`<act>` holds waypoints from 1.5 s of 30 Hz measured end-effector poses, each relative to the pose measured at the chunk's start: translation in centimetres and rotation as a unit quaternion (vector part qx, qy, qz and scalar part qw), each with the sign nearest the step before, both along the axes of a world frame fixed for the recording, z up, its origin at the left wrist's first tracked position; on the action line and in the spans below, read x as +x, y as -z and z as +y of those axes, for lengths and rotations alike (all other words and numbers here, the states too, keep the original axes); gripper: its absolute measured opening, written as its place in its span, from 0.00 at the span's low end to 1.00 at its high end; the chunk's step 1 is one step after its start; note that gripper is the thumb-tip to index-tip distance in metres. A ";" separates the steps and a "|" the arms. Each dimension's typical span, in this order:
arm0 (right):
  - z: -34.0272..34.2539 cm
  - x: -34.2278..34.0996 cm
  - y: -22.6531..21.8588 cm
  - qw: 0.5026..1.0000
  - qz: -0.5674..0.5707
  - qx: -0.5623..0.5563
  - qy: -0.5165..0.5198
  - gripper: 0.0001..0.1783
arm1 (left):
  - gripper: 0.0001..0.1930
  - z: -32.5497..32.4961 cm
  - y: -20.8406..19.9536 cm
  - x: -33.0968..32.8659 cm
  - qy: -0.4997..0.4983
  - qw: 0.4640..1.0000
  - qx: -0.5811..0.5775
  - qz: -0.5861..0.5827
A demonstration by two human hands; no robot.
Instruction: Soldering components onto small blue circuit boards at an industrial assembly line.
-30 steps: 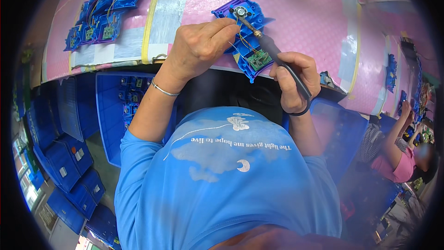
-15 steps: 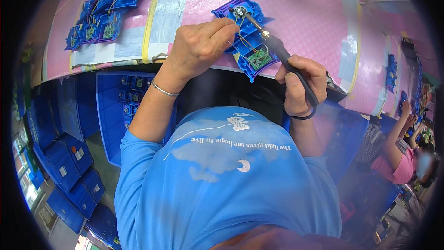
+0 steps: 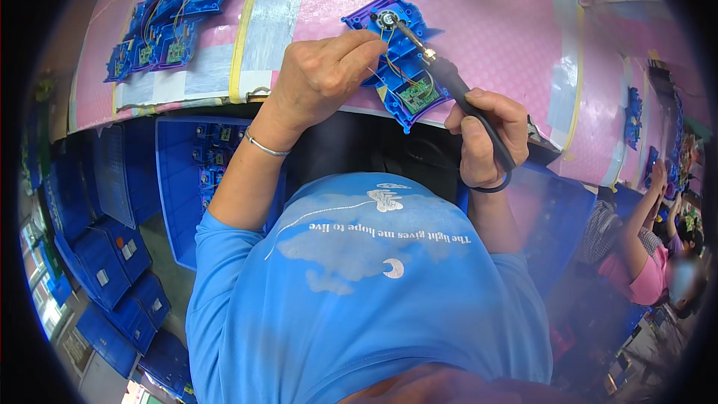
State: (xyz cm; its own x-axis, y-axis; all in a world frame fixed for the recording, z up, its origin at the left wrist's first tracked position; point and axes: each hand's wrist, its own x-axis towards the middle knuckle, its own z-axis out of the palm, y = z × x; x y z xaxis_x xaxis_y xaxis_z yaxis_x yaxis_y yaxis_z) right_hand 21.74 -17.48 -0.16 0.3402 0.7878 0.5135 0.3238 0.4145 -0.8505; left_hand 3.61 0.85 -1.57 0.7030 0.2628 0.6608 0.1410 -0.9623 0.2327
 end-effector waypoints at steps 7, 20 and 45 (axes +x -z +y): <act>-0.1 0.2 -0.1 1.000 0.008 0.023 -0.003 0.17 | 0.12 -1.1 -0.9 -1.4 -0.001 0.998 -0.056 -0.011; -1.7 0.5 -0.6 0.996 0.027 0.004 0.082 0.16 | 0.21 -1.6 -1.3 -0.8 0.045 0.984 -0.141 0.095; -3.1 -0.4 0.6 0.993 -0.001 0.043 0.108 0.17 | 0.11 17.9 -4.5 -18.0 -0.129 0.968 0.069 0.205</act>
State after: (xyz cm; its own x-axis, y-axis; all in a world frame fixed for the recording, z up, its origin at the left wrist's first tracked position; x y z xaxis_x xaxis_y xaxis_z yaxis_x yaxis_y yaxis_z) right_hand 21.34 -20.61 -0.75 0.4956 0.6500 0.5761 0.4151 0.4054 -0.8145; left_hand -14.35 18.79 2.97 0.8370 0.3929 0.3808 0.4332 -0.9010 -0.0226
